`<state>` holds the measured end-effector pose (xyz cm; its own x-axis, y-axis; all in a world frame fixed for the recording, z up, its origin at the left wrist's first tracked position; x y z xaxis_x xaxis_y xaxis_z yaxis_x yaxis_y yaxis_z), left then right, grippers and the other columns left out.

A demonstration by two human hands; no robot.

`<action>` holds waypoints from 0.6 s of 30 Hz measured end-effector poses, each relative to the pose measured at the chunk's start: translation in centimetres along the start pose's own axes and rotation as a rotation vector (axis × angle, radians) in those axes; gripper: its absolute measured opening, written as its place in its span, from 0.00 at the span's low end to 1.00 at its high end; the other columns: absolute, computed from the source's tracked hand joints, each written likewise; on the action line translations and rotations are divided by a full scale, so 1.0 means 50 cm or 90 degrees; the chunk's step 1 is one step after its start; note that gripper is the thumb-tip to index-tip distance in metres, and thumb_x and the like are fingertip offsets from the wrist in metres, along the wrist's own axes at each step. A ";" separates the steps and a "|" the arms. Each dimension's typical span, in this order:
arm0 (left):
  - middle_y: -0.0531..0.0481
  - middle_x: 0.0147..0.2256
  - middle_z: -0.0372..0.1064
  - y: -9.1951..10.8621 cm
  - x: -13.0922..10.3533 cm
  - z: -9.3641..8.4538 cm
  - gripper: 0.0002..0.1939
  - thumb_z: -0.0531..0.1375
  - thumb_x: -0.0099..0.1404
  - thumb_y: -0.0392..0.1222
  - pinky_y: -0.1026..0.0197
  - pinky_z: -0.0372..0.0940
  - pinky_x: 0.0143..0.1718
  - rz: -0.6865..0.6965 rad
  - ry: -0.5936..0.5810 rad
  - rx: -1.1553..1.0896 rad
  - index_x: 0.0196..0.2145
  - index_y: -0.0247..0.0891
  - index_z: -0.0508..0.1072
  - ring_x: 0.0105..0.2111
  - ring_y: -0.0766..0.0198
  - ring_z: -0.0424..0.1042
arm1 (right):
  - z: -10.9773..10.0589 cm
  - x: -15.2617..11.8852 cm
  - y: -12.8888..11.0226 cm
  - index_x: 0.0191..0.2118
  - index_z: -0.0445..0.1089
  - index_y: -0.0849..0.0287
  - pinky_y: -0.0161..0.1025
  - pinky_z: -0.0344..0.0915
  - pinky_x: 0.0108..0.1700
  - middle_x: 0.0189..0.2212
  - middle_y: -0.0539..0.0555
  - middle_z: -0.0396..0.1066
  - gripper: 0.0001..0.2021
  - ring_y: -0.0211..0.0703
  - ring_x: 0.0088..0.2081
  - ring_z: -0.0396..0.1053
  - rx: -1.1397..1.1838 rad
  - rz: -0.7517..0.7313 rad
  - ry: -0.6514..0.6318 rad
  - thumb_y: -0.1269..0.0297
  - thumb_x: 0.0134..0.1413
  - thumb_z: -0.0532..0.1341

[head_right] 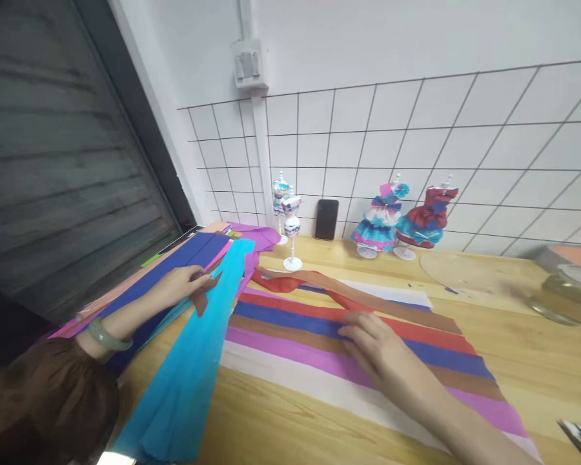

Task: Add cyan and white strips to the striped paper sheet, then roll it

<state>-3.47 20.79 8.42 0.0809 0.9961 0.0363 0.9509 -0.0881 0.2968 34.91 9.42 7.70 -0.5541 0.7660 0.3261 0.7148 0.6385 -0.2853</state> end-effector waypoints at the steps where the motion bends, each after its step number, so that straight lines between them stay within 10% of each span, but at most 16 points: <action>1: 0.44 0.35 0.72 -0.034 -0.021 0.002 0.24 0.50 0.56 0.60 0.60 0.58 0.33 -0.044 -0.018 0.019 0.36 0.37 0.72 0.35 0.54 0.69 | 0.014 0.000 -0.029 0.44 0.66 0.55 0.44 0.62 0.48 0.45 0.58 0.66 0.12 0.45 0.47 0.63 0.027 -0.002 -0.024 0.66 0.59 0.49; 7: 0.52 0.20 0.65 -0.115 -0.138 0.085 0.20 0.58 0.46 0.60 0.63 0.49 0.23 -0.152 -0.092 -0.061 0.19 0.38 0.66 0.24 0.60 0.65 | 0.113 0.016 -0.200 0.44 0.67 0.56 0.41 0.61 0.48 0.43 0.57 0.68 0.13 0.43 0.45 0.65 0.260 0.031 -0.138 0.67 0.59 0.48; 18: 0.59 0.12 0.55 -0.059 -0.179 0.135 0.16 0.62 0.43 0.49 0.66 0.52 0.18 -0.206 -0.086 -0.424 0.16 0.38 0.59 0.15 0.70 0.56 | 0.303 0.110 -0.327 0.46 0.60 0.60 0.33 0.64 0.27 0.32 0.51 0.65 0.16 0.37 0.29 0.67 0.724 0.292 -0.070 0.62 0.50 0.55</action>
<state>-5.00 12.19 0.79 -0.0950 0.9619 -0.2562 0.5544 0.2649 0.7890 13.71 4.31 0.50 -0.4222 0.9036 -0.0731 0.1054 -0.0311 -0.9939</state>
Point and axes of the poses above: each hand's wrist, its own x-axis towards the middle knuckle, its own z-axis out of the palm, y = z × x, the point moved 6 cm from there along x, towards the middle knuckle
